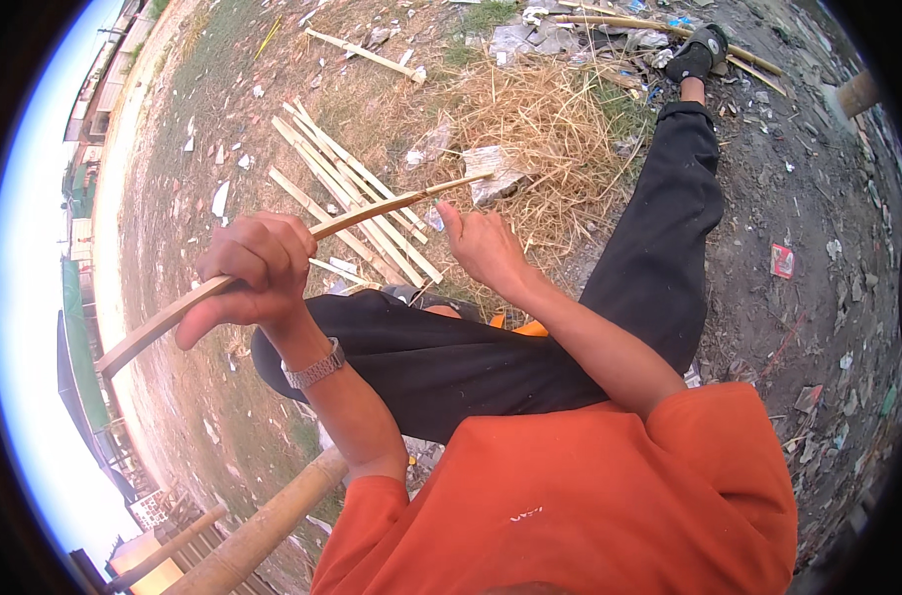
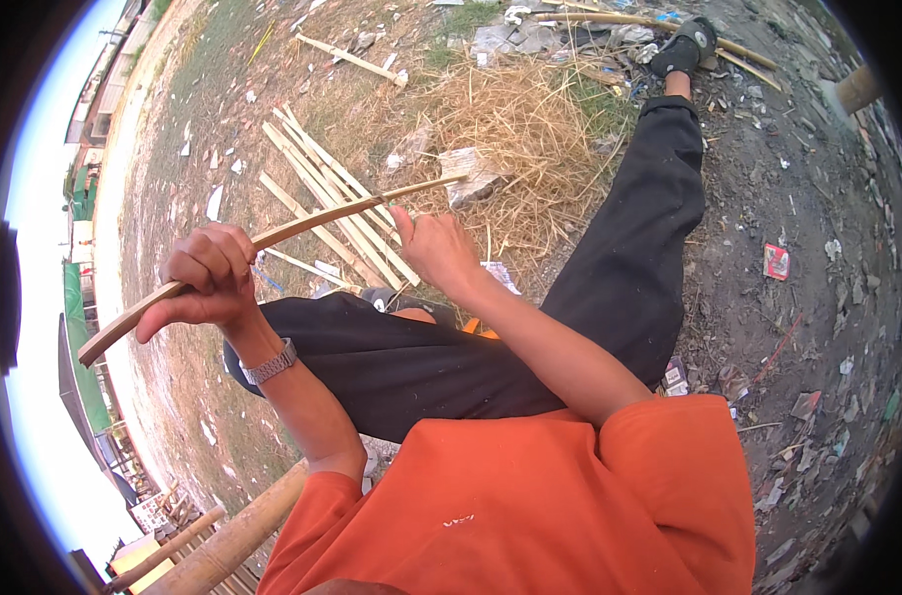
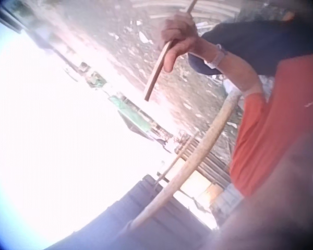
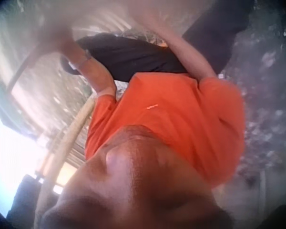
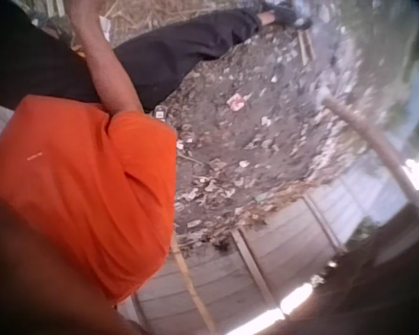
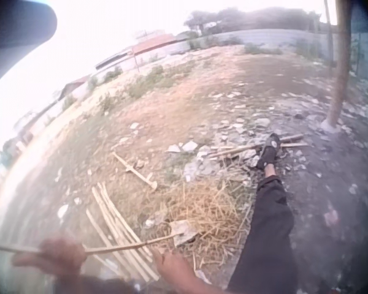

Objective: The person sits on the ground and uses a green utility knife to shave the surface of a long bamboo stick. They hold the stick with their left hand and scrape along its length with the knife in their right hand, creating thin shavings.

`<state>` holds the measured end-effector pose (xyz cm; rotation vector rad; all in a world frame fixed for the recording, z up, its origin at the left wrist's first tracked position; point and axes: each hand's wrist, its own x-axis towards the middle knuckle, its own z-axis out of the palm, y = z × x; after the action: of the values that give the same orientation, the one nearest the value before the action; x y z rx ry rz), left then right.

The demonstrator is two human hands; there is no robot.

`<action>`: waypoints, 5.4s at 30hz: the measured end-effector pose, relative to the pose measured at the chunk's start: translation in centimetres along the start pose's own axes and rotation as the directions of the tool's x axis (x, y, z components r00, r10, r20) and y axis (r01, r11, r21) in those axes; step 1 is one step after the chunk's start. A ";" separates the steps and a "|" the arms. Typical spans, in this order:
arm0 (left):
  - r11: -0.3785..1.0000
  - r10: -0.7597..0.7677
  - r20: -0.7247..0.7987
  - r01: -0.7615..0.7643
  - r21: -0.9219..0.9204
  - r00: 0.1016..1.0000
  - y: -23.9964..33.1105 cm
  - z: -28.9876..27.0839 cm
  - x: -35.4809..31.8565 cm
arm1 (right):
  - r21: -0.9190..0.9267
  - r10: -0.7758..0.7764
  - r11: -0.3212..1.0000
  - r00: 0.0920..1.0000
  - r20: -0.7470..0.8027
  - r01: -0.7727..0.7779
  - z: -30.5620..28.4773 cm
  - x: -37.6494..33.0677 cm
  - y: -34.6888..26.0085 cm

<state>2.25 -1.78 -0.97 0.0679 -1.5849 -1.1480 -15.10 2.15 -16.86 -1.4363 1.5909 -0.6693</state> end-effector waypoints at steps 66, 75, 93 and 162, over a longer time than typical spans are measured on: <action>0.992 -0.075 -0.354 0.107 0.069 0.932 0.4 -1.2 -0.2 | 0.035 0.167 0.984 0.975 0.149 -0.174 1.3 4.8 6.1; 0.988 -0.094 -0.480 0.139 0.060 0.872 0.2 -1.0 -0.3 | -0.007 0.238 0.971 0.968 0.079 -0.238 2.8 7.3 10.1; 0.987 -0.148 -0.393 0.158 -0.009 0.907 0.4 -2.1 0.4 | -0.159 0.347 0.912 0.917 -0.194 -0.379 7.2 12.0 17.8; 0.990 -0.066 -0.515 0.121 0.074 0.855 0.6 -2.1 -0.3 | 0.104 -0.004 0.994 0.982 0.189 -0.016 0.0 2.5 0.9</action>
<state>4.30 -2.64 -1.01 0.4876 -1.1677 -1.0125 -15.43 -0.10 -18.19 -1.3748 1.3924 -0.5854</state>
